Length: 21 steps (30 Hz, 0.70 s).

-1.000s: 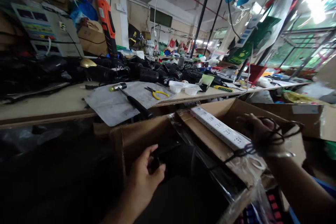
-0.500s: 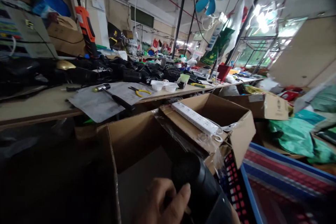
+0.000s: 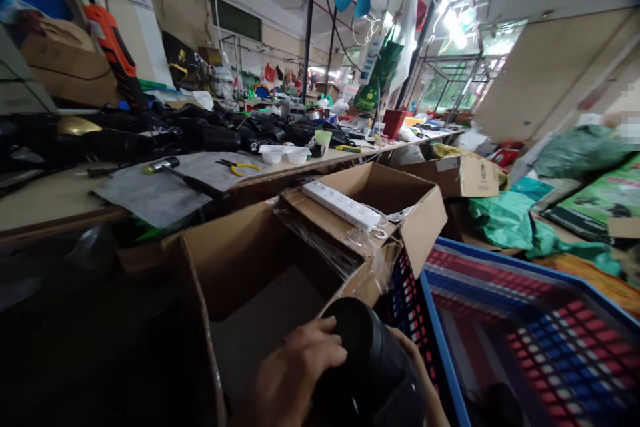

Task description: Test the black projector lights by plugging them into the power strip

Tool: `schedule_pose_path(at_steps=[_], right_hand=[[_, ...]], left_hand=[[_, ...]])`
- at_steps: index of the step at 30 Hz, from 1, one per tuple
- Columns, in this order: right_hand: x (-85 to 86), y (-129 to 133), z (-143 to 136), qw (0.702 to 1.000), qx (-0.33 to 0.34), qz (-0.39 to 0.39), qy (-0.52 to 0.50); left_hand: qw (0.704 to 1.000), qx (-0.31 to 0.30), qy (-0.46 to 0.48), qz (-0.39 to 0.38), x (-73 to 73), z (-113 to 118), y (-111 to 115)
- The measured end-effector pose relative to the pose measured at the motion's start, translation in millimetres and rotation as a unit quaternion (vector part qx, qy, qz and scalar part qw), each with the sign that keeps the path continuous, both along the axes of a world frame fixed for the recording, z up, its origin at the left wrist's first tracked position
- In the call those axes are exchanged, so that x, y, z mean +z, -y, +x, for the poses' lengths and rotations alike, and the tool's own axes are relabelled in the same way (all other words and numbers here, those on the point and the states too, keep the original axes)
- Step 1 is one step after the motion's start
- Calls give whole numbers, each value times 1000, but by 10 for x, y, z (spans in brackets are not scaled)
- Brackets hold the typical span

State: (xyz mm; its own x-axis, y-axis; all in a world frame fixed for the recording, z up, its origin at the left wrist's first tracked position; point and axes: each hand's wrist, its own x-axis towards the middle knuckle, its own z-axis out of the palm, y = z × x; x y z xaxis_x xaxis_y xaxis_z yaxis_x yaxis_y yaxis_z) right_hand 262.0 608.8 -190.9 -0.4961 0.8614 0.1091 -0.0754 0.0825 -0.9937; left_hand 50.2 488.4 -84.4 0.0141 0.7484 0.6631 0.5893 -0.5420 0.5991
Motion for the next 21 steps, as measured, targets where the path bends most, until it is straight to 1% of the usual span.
schedule_pose_path(at_steps=[2,4,6,8,11,12,14,17,19,21], right_hand=[[67,104,41,999,-17,-46,-1],[161,189,65,997,-21,-72,11],[249,233,87,997,0,-70,37],[321,256,122,997,31,-49,58],[435,329,197,995,85,-22,54],[482,370,221,994,94,-19,52],[587,462,259,993,109,-33,44],[729,560,346,991,123,-40,27],[796,628,526,991,121,-7,48],[862,792,850,989,84,28,117]], left_hand=[[999,-26,12,-22,11,-65,26],[999,-35,12,-34,25,-112,32],[998,-38,7,-45,38,-135,21],[997,-54,-9,-62,42,-138,4],[991,-99,-34,-85,26,-141,-3],[988,-116,-40,-91,14,-147,2],[983,-143,-58,-102,-24,-161,12],[980,-155,-84,-94,-131,-126,-11],[979,-172,-69,-81,-228,-12,-44],[972,-220,-40,-77,-322,167,-65]])
